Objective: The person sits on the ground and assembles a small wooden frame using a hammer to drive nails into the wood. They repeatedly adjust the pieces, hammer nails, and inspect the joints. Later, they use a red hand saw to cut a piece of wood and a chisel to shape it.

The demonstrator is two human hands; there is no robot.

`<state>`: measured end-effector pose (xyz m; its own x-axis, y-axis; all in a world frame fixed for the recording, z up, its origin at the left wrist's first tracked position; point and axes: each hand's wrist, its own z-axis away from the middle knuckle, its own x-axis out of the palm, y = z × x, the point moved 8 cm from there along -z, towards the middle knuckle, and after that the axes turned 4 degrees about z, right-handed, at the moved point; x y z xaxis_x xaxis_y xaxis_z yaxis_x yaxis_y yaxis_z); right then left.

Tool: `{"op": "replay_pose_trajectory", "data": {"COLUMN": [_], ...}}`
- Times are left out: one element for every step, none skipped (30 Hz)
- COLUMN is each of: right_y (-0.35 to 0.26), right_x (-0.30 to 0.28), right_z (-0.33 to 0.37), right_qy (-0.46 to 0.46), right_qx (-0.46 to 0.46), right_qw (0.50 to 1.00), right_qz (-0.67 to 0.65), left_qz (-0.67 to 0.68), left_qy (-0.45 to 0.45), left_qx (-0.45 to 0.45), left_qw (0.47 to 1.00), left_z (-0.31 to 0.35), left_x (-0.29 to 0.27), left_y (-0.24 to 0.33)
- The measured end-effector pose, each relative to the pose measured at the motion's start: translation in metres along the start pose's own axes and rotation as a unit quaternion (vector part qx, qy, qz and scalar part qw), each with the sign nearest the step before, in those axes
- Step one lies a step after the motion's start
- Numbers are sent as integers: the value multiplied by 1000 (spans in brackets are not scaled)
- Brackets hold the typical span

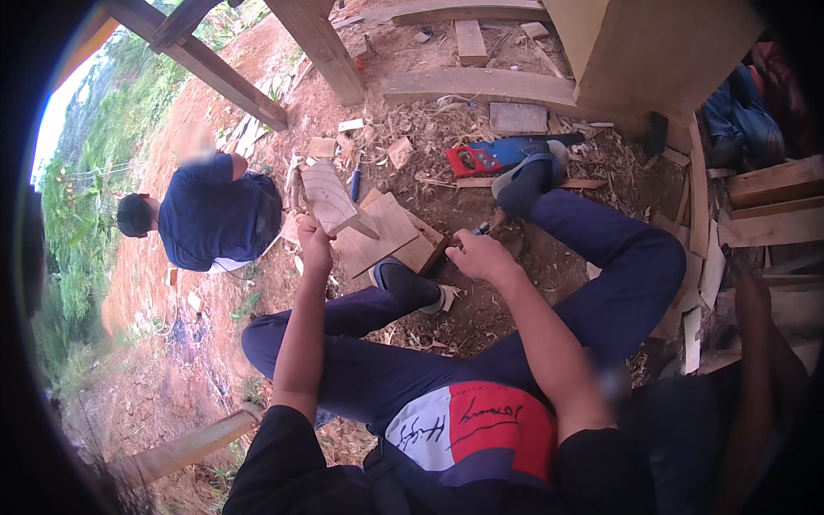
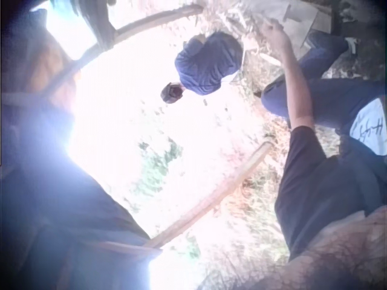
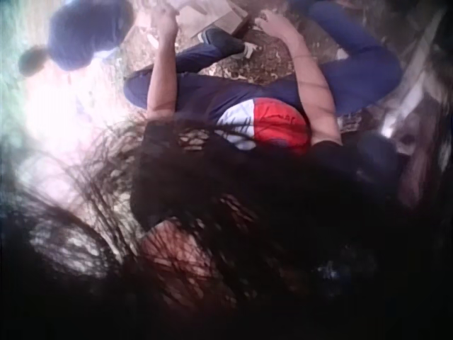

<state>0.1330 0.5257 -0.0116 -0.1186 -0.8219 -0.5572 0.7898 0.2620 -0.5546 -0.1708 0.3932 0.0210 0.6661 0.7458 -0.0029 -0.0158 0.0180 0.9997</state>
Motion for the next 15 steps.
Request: {"op": "replay_pose_trajectory", "data": {"right_y": [8, 16, 24, 33, 42, 54, 58, 64, 68, 69, 73, 80, 84, 87, 90], "right_x": [-2, -2, -2, -6, -7, -3, 3, 3, 6, 7, 10, 14, 17, 20, 21], "right_z": [-5, -8, -9, -8, -13, -23, -32, -32, -34, -36, -36, -37, -42, -46, -51], "right_qy": [-4, -4, -5, -5, -4, -3, -4, 6, 16, 28, 20, 11, 14, 8, 0], "right_qx": [21, 40, 60, 84, 87, 89, 81, 81, 81, 80, 87, 94, 90, 92, 92], "right_qw": [1000, 998, 994, 989, 991, 993, 995, 996, 996, 996, 996, 995, 995, 996, 996], "right_qz": [18, 53, 87, 123, 103, 82, 60, 45, 30, 16, 25, 35, 38, 19, 1], "left_qz": [21, 42, 43, 31, 19, 6, -41, -19, -100, -180, -214, -248, -212, -235, -227], "left_qy": [8, 16, -23, -26, -33, -40, -42, -3, -21, -40, -47, -53, -41, -11, 22], "left_qx": [-3, -5, -14, -23, -30, -37, -49, -51, -64, -73, -69, -64, -127, -168, -187], "left_qw": [1000, 999, 999, 999, 999, 998, 997, 999, 993, 980, 973, 965, 968, 957, 956], "left_z": [-1, -1, -2, -2, -3, -3, -10, -12, -16, -21, -21, -22, -26, -29, -31], "left_x": [1, 1, -3, 5, 13, 21, 2, 8, 8, 1, 5, 10, 3, -9, -17], "left_y": [-6, -12, -23, -32, -37, -41, -66, -64, -68, -71, -64, -58, -66, -75, -83]}}
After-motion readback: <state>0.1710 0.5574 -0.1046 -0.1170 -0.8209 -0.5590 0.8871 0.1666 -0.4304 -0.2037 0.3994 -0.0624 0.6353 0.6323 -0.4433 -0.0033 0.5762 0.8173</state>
